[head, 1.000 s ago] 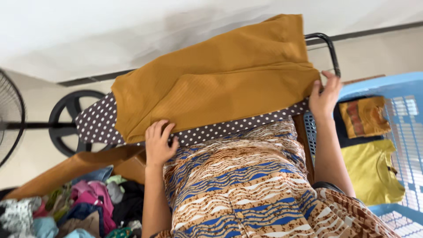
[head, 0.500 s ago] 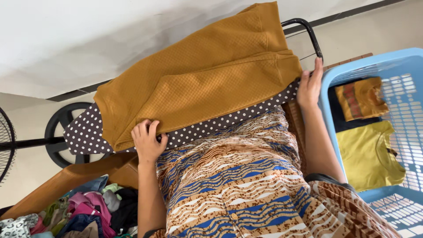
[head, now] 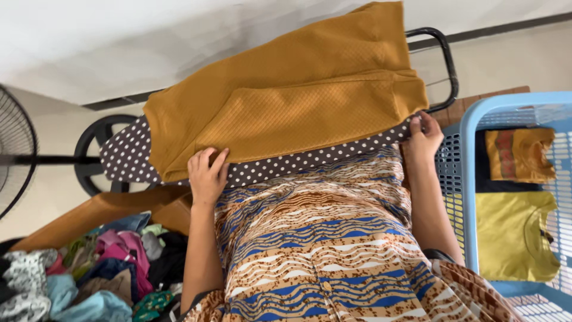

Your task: The person folds several garments on a polka-dotted ironing board and places them into a blue laundry basket. They handle a mustard-colored towel, a pink graphic t-shirt, and light blue pajama pants, folding each neatly before stacking them in the basket.

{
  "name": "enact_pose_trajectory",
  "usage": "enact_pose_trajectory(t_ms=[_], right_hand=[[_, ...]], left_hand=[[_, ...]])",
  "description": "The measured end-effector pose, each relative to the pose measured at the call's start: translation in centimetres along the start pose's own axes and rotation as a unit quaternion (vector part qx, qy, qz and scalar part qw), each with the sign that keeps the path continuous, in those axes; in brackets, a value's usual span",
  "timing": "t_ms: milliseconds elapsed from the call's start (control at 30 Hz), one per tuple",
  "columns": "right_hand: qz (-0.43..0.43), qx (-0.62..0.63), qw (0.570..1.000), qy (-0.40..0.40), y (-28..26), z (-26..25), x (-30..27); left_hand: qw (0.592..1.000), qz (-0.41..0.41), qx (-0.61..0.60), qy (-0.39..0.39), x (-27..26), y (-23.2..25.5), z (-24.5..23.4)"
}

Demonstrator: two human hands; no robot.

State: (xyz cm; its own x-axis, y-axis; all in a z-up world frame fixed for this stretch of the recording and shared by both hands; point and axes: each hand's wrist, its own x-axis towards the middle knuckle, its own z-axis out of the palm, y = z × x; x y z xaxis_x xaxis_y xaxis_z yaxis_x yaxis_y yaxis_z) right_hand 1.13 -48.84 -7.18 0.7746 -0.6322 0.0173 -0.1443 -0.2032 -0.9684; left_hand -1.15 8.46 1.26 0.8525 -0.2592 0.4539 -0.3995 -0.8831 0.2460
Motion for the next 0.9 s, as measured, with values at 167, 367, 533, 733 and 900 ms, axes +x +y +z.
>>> enact_pose_trajectory(t_ms=[167,367,533,733,900], right_hand=[[0.056,0.104,0.993,0.003,-2.7,0.0,-0.7],[0.131,0.011,0.991,-0.032,-6.7,-0.8,-0.6],[-0.215,-0.322,0.922,0.016,-9.9,-2.2,-2.9],[-0.493,-0.418,0.737,-0.195,-14.6,1.1,-5.7],[-0.566,-0.421,0.677,-0.21,-16.7,3.5,-2.9]], left_hand=[[1.0,0.018,-0.004,0.011,-0.5,-0.6,0.4],[0.999,0.04,0.034,0.001,-0.5,-1.0,0.6],[0.997,0.07,0.017,-0.025,0.0,-1.8,-0.8],[0.999,0.043,-0.007,-0.033,0.4,-2.3,-1.1],[1.0,0.028,-0.012,-0.002,0.4,-2.1,-1.2]])
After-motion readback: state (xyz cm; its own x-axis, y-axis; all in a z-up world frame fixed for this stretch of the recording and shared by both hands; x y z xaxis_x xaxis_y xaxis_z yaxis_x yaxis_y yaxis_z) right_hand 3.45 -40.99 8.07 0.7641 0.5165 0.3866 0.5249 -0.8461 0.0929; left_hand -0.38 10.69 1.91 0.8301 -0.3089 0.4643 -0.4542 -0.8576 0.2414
